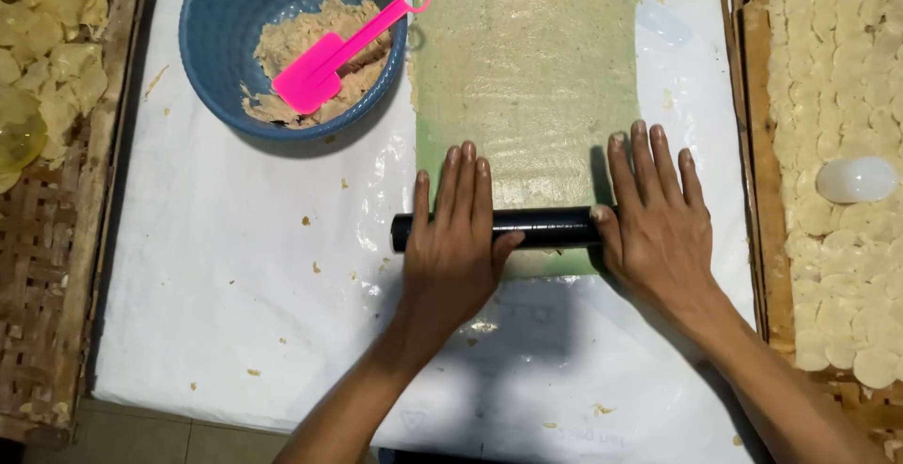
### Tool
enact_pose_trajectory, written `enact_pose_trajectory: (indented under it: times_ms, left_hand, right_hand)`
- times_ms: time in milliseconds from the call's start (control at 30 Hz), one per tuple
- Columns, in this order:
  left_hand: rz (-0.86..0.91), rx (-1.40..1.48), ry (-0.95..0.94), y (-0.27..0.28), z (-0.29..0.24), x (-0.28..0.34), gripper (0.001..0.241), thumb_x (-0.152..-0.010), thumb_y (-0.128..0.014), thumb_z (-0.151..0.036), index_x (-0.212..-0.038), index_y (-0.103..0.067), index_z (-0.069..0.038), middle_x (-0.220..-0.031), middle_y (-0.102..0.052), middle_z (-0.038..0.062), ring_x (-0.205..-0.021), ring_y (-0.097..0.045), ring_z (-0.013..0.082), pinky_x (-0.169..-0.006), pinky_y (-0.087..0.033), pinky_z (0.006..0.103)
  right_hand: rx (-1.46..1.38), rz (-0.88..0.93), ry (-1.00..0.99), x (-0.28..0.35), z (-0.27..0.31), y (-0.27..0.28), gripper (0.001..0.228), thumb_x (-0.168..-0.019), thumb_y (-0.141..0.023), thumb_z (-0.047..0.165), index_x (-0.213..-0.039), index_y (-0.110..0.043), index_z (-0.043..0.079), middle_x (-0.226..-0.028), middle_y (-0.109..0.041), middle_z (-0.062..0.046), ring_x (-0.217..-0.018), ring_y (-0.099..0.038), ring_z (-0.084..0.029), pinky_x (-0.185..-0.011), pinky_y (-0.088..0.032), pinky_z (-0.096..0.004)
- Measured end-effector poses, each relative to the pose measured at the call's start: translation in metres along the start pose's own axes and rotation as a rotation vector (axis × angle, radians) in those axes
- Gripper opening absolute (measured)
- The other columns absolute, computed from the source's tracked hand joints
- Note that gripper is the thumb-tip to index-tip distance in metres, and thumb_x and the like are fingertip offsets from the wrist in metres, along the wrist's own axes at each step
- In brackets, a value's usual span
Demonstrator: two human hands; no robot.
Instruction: Flatten and shape portions of dough using a cylindrical rolling tool on a flat surface.
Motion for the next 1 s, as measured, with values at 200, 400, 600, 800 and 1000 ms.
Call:
enact_pose_trajectory:
  times_ms: [200, 400, 600, 800, 1000]
  left_hand:
    - [0.097, 0.037, 0.013, 0.001, -0.023, 0.054, 0.083, -0.103, -0.047, -0.052, -0.156, -0.031, 0.009, -0.164, -0.031, 0.031, -0.154, -0.030, 0.0438, -0.125, -0.021, 0.0559]
    - [0.142, 0.189, 0.009, 0.025, -0.044, 0.093, 0.068, -0.096, -0.062, -0.023, -0.147, -0.039, 0.016, -0.156, -0.038, 0.036, -0.149, -0.037, 0.0464, -0.123, -0.030, 0.0556]
    - [-0.125, 0.230, 0.068, 0.043, -0.049, 0.108, 0.044, -0.090, -0.080, -0.020, -0.123, -0.059, 0.003, -0.120, -0.064, 0.018, -0.109, -0.062, 0.0333, -0.099, -0.053, 0.0463]
    - [-0.050, 0.264, 0.030, 0.035, -0.050, 0.113, 0.049, -0.092, -0.078, -0.028, -0.127, -0.061, 0.002, -0.128, -0.061, 0.021, -0.117, -0.062, 0.0363, -0.106, -0.048, 0.0527]
    - [-0.058, 0.322, 0.042, 0.035, -0.055, 0.120, 0.045, -0.091, -0.079, -0.022, -0.125, -0.061, 0.001, -0.124, -0.063, 0.019, -0.113, -0.062, 0.0349, -0.103, -0.048, 0.0512]
  right_hand:
    - [-0.013, 0.005, 0.035, 0.055, 0.021, 0.015, 0.069, -0.110, -0.027, 0.047, -0.159, -0.038, 0.000, -0.167, -0.034, -0.024, -0.153, -0.032, -0.040, -0.124, -0.021, -0.052]
    - [-0.060, 0.124, 0.069, 0.108, 0.034, 0.036, 0.068, -0.101, -0.040, 0.040, -0.154, -0.038, -0.004, -0.165, -0.034, -0.024, -0.154, -0.032, -0.037, -0.127, -0.026, -0.052]
    - [-0.238, -0.039, 0.038, 0.144, 0.040, 0.055, 0.048, -0.091, -0.059, 0.023, -0.129, -0.062, -0.005, -0.135, -0.066, -0.016, -0.127, -0.061, -0.031, -0.115, -0.044, -0.048]
    - [-0.236, 0.054, -0.087, 0.119, 0.056, 0.069, 0.054, -0.090, -0.066, 0.023, -0.139, -0.058, 0.001, -0.132, -0.062, -0.016, -0.114, -0.058, -0.028, -0.099, -0.050, -0.040]
    - [-0.378, 0.165, -0.094, 0.069, 0.074, 0.083, 0.027, -0.091, -0.067, 0.014, -0.116, -0.071, 0.003, -0.100, -0.074, -0.008, -0.080, -0.065, -0.022, -0.074, -0.053, -0.035]
Point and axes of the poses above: each hand's wrist, its own x-axis away from the middle knuckle, its own y-axis out of the back of the hand, z = x × y, the point moved 2 cm from there along -x, towards the middle knuckle
